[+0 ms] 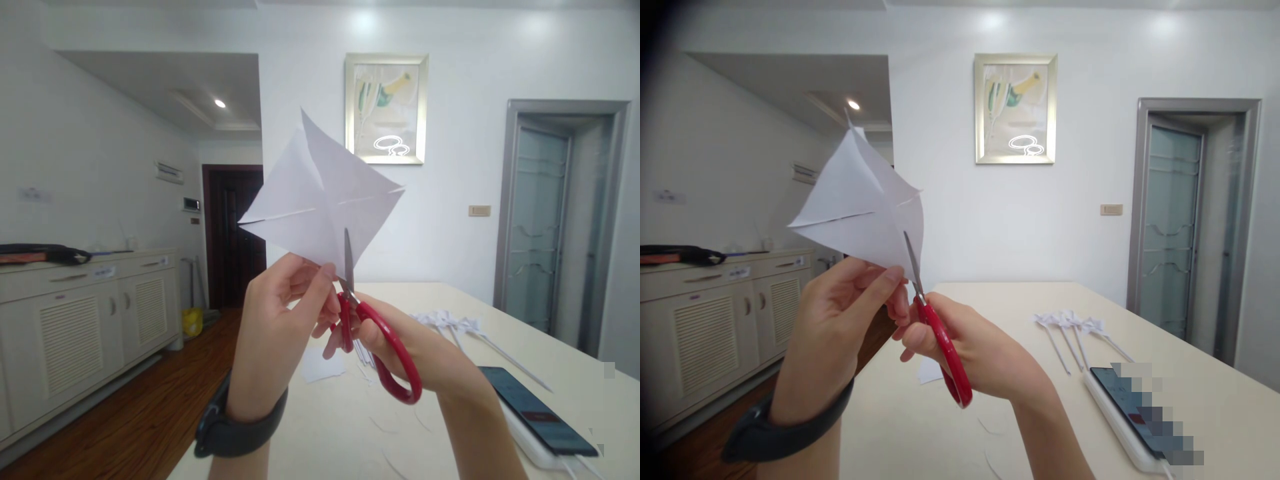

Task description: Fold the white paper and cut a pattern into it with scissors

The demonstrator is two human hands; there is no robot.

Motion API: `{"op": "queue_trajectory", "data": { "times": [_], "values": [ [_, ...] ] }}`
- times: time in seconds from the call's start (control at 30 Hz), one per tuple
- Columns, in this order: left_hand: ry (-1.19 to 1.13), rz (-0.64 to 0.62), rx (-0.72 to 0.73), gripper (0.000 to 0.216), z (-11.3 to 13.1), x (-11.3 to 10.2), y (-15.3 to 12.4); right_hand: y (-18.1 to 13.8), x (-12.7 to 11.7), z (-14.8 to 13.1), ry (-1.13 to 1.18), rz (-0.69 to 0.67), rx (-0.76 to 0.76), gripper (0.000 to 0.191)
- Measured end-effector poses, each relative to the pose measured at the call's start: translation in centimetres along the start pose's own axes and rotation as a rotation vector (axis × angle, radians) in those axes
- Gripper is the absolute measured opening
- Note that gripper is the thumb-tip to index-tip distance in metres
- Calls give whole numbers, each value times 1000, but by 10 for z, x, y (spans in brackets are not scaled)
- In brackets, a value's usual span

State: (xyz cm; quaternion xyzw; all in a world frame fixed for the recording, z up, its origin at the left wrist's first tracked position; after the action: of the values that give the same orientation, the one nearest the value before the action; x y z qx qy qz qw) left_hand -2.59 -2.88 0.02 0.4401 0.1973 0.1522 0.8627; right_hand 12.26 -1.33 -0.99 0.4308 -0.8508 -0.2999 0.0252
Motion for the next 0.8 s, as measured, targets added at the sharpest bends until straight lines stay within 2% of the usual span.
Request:
{"op": "queue_trajectory", "data": {
  "times": [0.57, 0.8],
  "values": [
    [-82, -24, -32, 22, -1, 1, -1, -1, -4, 4, 6, -9, 4, 41],
    [-41, -15, -21, 23, 2, 1, -1, -3, -2, 3, -31, 19, 20, 42]
  ]
}}
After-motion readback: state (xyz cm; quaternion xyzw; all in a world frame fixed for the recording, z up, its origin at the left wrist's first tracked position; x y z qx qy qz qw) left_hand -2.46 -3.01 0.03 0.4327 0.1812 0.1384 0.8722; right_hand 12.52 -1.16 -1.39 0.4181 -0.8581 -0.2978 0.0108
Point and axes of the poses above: each hand's wrist, its own y-axis towards the middle knuckle, its own x-axis out of the palm, z = x × y, the point moved 1 cm from there along y, towards the middle knuckle, and after that the axes turned 11 degrees about y, right-handed, at the moved point
